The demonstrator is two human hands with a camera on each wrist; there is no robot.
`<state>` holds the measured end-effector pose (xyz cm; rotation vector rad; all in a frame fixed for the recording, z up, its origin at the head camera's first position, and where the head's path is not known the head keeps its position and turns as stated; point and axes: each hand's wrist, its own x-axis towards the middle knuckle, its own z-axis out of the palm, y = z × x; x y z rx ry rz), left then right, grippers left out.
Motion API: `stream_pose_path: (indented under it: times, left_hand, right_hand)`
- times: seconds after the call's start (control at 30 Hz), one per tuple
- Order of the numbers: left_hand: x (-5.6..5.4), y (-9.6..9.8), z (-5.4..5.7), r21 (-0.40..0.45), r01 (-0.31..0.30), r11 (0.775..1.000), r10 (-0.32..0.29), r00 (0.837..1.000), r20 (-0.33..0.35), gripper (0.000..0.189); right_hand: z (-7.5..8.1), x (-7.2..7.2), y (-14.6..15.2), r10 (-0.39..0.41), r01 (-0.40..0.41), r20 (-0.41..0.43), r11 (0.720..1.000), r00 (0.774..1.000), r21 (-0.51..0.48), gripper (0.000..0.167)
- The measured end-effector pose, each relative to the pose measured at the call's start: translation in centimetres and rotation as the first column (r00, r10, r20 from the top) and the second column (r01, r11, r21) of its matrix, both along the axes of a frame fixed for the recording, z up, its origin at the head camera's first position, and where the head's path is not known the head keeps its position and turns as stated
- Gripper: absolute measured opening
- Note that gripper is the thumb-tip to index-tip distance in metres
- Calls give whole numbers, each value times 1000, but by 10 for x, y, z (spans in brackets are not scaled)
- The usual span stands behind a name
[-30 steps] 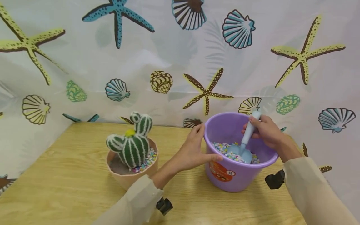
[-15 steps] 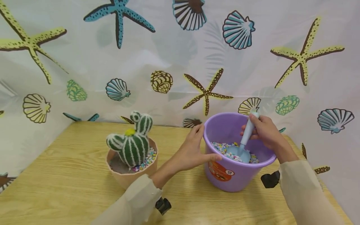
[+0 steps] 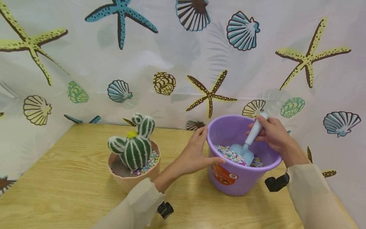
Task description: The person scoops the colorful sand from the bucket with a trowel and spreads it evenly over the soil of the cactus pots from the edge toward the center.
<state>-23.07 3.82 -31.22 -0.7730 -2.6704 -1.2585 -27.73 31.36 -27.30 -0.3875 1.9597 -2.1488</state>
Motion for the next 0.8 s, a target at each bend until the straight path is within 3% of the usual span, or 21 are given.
stream_pose_path:
  times: [0.17,0.37,0.57,0.8]
  left_hand:
    - [0,1,1,-13,8,1000,-8,1000,0,108]
    - [-1,1,0,-6,-3,1000,3,1000,6,110]
    - [0,1,-3,8,-1,1000,1,1000,24,111]
    - [1,0,-3,12,-5,1000,5,1000,30,110]
  right_hand:
    - [2,5,2,-41,61,116,983,992,-171,34]
    - [5,6,-1,-28,58,142,974,990,-217,28]
    - [3,8,-4,71,-46,107,974,992,-220,25]
    - [0,7,-6,196,-185,18,951,981,-249,28]
